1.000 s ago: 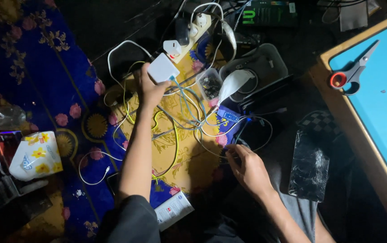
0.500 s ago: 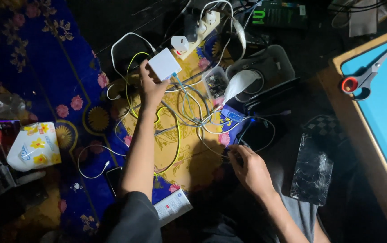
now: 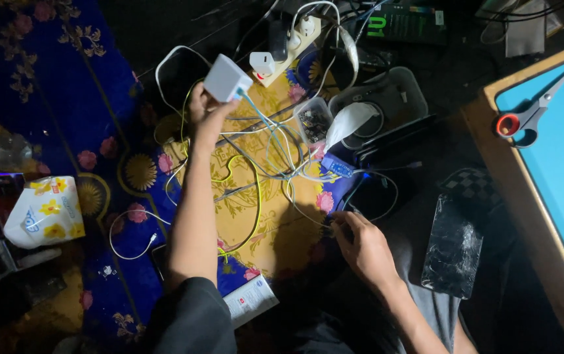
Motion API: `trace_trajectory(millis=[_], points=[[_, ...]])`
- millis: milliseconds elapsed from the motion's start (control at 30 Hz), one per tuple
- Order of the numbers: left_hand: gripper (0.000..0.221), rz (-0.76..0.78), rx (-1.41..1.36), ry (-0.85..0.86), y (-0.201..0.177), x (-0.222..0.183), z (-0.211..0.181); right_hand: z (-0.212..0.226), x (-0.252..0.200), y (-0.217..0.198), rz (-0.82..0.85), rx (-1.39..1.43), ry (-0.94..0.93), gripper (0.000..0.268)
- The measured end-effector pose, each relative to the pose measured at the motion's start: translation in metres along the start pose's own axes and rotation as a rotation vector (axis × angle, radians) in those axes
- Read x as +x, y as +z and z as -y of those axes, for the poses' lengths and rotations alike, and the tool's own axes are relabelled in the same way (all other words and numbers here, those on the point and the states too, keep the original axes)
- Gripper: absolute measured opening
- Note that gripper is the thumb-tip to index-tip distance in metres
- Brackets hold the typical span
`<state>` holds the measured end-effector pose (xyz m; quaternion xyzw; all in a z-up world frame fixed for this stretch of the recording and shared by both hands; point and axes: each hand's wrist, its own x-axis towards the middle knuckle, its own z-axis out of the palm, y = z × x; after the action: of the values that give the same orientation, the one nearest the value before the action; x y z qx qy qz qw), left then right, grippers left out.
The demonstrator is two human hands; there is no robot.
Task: Connecting internal ribbon cables and wires of a mobile phone and testing the connection with a charger.
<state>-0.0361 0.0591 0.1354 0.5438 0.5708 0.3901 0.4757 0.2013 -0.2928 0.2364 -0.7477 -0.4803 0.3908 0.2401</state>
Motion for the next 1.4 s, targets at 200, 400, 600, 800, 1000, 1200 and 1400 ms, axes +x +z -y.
trace_trajectory(millis=[200, 400, 600, 800, 1000, 1200, 1400], points=[[0.102, -0.059, -0.128, 0.023, -0.013, 0.005, -0.013, -0.006, 0.002, 0.003, 0.003, -0.008, -0.015, 0.023], [0.095, -0.042, -0.207, -0.028, 0.014, -0.004, 0.001, 0.002, 0.000, 0.001, 0.007, 0.006, 0.004, 0.023], [0.095, -0.027, -0.155, 0.115, 0.030, 0.000, 0.024, -0.001, 0.000, 0.002, 0.009, -0.024, 0.012, 0.025], [0.094, 0.038, 0.038, 0.280, 0.010, 0.001, 0.041, -0.012, 0.001, 0.009, 0.013, -0.023, -0.005, 0.024], [0.097, 0.042, 0.427, 0.202, 0.014, -0.030, 0.029, -0.005, 0.001, 0.006, 0.005, -0.051, -0.007, 0.023], [0.099, 0.047, 0.528, 0.072, 0.019, -0.040, -0.002, -0.010, 0.000, 0.007, 0.001, -0.032, -0.050, 0.023], [0.013, -0.458, 0.459, 0.069, 0.077, -0.057, 0.043, -0.009, 0.000, 0.008, -0.008, -0.051, -0.072, 0.020]])
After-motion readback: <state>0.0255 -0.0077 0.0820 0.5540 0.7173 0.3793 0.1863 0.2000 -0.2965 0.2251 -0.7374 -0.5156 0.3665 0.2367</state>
